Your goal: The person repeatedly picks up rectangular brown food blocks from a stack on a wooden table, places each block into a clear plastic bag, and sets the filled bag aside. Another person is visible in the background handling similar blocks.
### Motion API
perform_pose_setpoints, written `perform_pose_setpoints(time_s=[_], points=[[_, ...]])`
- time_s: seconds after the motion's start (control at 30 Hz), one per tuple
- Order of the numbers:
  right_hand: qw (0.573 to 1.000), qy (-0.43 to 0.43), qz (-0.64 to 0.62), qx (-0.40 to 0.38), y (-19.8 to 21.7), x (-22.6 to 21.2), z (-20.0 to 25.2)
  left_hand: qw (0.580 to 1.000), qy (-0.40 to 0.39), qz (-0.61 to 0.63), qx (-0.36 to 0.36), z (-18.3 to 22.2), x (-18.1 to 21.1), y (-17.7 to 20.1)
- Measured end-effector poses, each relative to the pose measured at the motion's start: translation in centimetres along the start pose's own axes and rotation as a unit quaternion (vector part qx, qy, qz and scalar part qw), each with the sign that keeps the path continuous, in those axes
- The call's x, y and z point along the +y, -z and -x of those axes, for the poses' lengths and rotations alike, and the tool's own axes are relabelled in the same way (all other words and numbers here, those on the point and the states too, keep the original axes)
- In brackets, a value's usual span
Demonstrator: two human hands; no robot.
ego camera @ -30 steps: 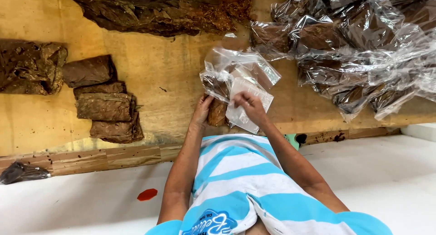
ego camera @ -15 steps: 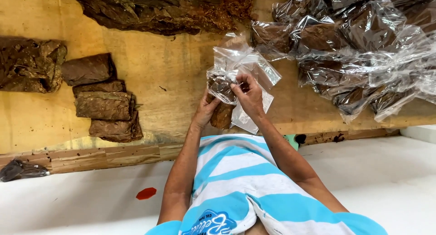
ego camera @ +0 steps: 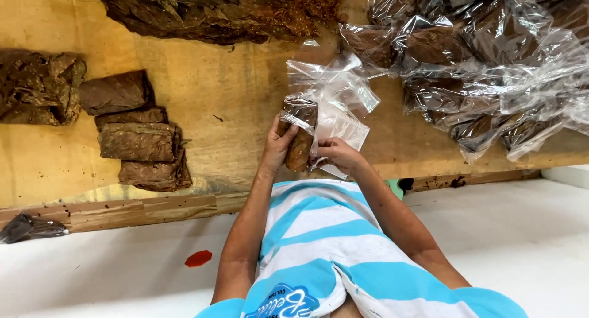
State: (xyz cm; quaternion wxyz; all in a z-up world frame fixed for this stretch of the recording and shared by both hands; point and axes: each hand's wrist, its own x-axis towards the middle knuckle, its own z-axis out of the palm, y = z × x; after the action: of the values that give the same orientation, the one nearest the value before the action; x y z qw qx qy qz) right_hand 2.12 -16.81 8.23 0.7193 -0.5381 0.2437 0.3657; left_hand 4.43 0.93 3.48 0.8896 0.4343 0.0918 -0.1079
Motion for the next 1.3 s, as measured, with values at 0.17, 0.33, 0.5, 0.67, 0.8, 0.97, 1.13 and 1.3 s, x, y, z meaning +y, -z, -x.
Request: perform_pose_setpoints(time_s=[0.17,0.33,0.5,0.67,0.8,0.97,1.13,1.3], points=[[0.976,0.09,-0.178,-0.085,2.0,0.8,-1.2,0.993,-0.026,-0.094,0.07,0.2,0.4,-1.0],[0.984,0.096,-0.147,-0.039,-1.9,0.6,-0.8,0.964,0.016,-0.243,0.107,0.2,3.4,-2.8],[0.978,0.126,-0.121,0.116,-1.7,4.2,-3.2,0.918,0.11,-0.363,0.117,0.1,6.3,-2.8],[0.972,0.158,-0.125,0.121,-1.5,3.9,-2.5,0.909,0.024,-0.398,0.12,-0.9,6.6,-0.7],[0.966,0.14,-0.154,0.154,-2.9,2.8,-1.3,0.928,-0.019,-0.363,0.081,-0.7,5.8,0.4],[0.943,0.159,-0.187,0.224,-2.0,4.4,-2.9,0.898,-0.139,-0.414,0.05,0.4,6.0,0.3],[0.911,0.217,-0.189,0.296,-2.4,4.1,-4.0,0.897,-0.152,-0.414,0.002,3.1,4.8,0.0],[0.875,0.273,-0.204,0.344,-3.7,2.2,-3.6,0.921,-0.13,-0.362,-0.058,5.9,3.5,-0.4]])
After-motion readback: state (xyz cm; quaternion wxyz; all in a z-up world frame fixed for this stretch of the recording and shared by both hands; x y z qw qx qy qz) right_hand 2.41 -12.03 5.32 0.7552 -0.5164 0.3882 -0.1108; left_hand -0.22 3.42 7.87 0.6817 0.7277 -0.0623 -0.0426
